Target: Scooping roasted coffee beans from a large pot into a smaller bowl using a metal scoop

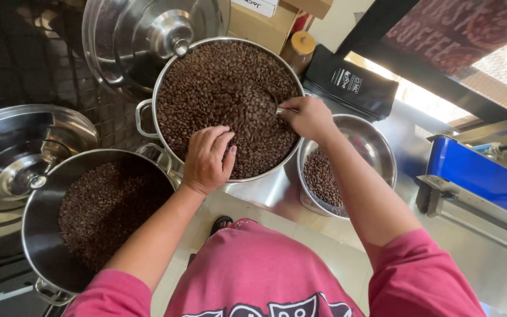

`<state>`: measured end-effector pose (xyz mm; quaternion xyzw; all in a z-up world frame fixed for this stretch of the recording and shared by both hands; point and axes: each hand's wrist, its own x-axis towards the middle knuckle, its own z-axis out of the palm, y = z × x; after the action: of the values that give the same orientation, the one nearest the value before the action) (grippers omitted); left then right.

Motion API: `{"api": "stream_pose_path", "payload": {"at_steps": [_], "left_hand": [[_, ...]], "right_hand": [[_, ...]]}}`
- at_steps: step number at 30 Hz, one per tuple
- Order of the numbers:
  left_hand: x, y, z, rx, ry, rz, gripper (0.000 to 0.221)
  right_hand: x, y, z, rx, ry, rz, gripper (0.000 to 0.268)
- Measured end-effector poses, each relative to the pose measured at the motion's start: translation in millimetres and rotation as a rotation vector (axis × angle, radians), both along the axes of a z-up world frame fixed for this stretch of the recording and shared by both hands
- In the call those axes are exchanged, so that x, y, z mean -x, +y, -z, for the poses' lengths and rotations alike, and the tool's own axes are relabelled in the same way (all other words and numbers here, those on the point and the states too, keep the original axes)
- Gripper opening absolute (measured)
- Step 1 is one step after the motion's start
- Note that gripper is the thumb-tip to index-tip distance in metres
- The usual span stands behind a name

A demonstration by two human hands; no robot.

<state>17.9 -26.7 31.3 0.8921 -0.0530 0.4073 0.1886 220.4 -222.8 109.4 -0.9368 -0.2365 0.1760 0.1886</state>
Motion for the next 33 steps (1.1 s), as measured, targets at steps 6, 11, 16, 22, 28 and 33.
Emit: {"api": "stream_pose_path", "payload": {"at_steps": [6,11,16,22,28,33], "left_hand": [[0.9,0.5,-2.4,0.021,-0.006,0.008,0.029],[2.4,1.0,-9.6,0.021,0.0,0.039,0.028],[2.5,1.6,-6.7,0.001,-0.001,0.028,0.027],[3.1,1.5,-10.2,0.015,0.015,0.036,0.025],[3.5,1.3,-13.9,-0.007,0.01,0.022,0.024],[3.6,3.8,-15.5,-0.019,0.023,0.036,0.023]], "right_hand": [[13.4,-41.2,-7.1,-0.204,0.117,0.164,0.029],[21.6,-50.4,-1.3,-0.255,0.165,0.209,0.032],[24.1,-50.8,-2.6,-0.299,0.153,0.203,0.031],[23.9,-50.2,-3.3,-0.335,0.163,0.196,0.031],[19.9,-58.0,-10.7,-0.441,0.167,0.186,0.028],[32.1,-87.4,-36.5,-0.598,0.208,0.195,0.027]]}}
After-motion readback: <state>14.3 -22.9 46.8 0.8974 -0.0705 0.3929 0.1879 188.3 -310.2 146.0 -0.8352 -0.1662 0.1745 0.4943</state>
